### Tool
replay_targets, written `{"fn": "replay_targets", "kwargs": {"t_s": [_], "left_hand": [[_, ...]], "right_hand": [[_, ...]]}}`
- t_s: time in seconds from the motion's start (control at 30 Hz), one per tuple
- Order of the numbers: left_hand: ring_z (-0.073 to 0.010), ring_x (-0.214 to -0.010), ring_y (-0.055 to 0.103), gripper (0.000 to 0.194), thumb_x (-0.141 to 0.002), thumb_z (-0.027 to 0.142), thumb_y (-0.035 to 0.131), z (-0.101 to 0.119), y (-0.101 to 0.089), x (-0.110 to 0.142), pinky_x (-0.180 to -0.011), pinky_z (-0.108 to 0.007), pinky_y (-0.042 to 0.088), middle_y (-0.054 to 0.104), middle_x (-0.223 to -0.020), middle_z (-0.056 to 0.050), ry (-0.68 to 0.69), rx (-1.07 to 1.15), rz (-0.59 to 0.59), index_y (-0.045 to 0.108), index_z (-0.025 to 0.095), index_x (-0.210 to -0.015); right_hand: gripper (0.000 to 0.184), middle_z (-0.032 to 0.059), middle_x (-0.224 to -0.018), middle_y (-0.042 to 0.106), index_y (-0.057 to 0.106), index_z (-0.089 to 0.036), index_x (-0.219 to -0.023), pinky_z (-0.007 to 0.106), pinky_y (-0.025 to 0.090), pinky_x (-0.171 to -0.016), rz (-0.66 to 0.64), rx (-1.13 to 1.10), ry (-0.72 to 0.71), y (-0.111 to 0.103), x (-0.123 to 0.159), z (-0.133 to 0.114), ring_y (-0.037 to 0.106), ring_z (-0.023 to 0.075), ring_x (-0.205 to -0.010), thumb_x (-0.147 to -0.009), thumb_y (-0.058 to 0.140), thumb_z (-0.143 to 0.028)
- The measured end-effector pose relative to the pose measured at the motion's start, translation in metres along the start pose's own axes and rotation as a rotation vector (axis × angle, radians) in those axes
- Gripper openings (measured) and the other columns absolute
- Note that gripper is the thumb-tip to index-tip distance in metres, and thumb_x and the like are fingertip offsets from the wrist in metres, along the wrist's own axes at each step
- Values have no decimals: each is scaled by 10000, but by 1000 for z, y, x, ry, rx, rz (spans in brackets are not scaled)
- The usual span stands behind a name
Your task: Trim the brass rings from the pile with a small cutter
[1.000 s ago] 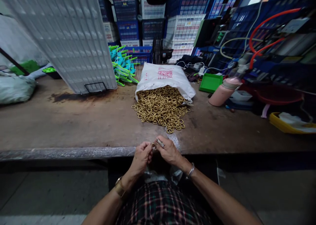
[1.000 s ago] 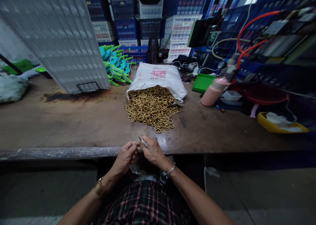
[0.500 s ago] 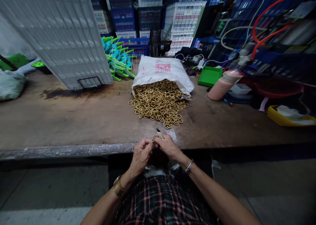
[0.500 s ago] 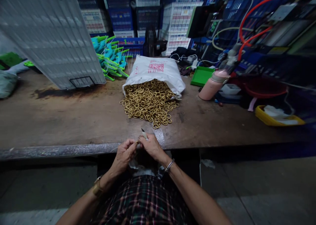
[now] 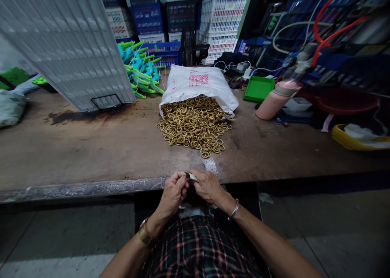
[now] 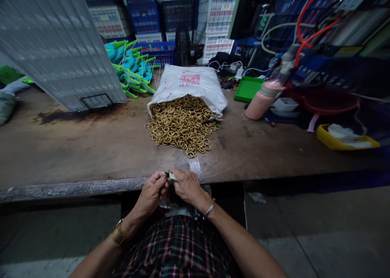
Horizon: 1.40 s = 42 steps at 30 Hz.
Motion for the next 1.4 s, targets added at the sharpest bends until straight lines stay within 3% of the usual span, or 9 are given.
{"fn": "replay_targets", "kwargs": {"t_s": [0.33, 0.5, 0.67, 0.83, 1.07, 1.13, 1.2, 1.4], "left_hand": [[-46, -434, 352, 347, -755, 496, 534, 4, -2, 2, -421, -167, 269, 436, -538, 54, 83, -209, 69, 458, 162, -699], [-42, -416, 321, 357, -763, 506, 525, 9, 2, 12, -401, -164, 250, 403, -506, 63, 73, -211, 60, 450, 165, -689], [-32, -389, 308, 307, -749, 456, 581, 12, 10, 21, -372, -161, 215, 415, -526, 66, -29, 52, -73, 470, 170, -741], [-35, -465, 414, 321, -708, 439, 631, 6, 5, 14, -398, -163, 273, 553, -739, -3, -157, 264, -47, 510, 145, -750], [-77, -530, 513, 241, -662, 315, 676, 2, -3, 11, -442, -171, 340, 598, -729, -20, -263, 422, -39, 555, 165, -806], [-88, -555, 532, 261, -651, 279, 684, 1, -5, 8, -455, -176, 369, 591, -713, -17, -295, 501, -52, 574, 162, -858], [-103, -589, 549, 227, -655, 284, 685, 0, -6, 5, -459, -183, 393, 586, -710, -28, -313, 553, -55, 579, 134, -789], [-98, -588, 548, 263, -642, 295, 715, 1, -4, -3, -433, -170, 395, 570, -686, -10, -246, 489, 30, 518, 136, -713]], "right_hand": [[237, 29, -743, 620, 556, -198, -890, 258, 233, -565, -118, 133, 44, 4, 3, -5, 525, 147, -642, -735, 395, -120], [244, 42, -745, 626, 541, -178, -942, 262, 237, -559, -101, 185, 65, 5, 0, -2, 530, 151, -631, -749, 397, -140], [207, 54, -785, 636, 551, -178, -929, 258, 247, -558, 54, 270, 253, -8, -13, 21, 549, 151, -665, -799, 391, -160], [210, 63, -866, 647, 513, -191, -1031, 260, 253, -565, 247, 317, 439, -25, -24, 49, 573, 171, -693, -847, 429, -249], [179, 71, -796, 640, 524, -206, -991, 258, 256, -555, 191, 364, 500, -24, -32, 56, 575, 180, -660, -854, 427, -268], [175, 63, -773, 632, 536, -206, -976, 253, 261, -555, 203, 334, 492, -24, -31, 56, 563, 172, -651, -844, 428, -242], [167, 37, -738, 615, 545, -209, -954, 241, 270, -556, 230, 233, 450, -24, -29, 55, 543, 155, -638, -834, 432, -239], [135, -21, -643, 517, 526, -195, -795, 208, 320, -550, 280, -304, 252, -15, -21, 26, 466, 114, -584, -815, 427, -284]]}}
Point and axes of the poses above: each hand's wrist, its own x-axis away from the middle knuckle, its own y-axis out of the palm, z = x × y, the point moved 2 cm from there along -x, towards the middle knuckle
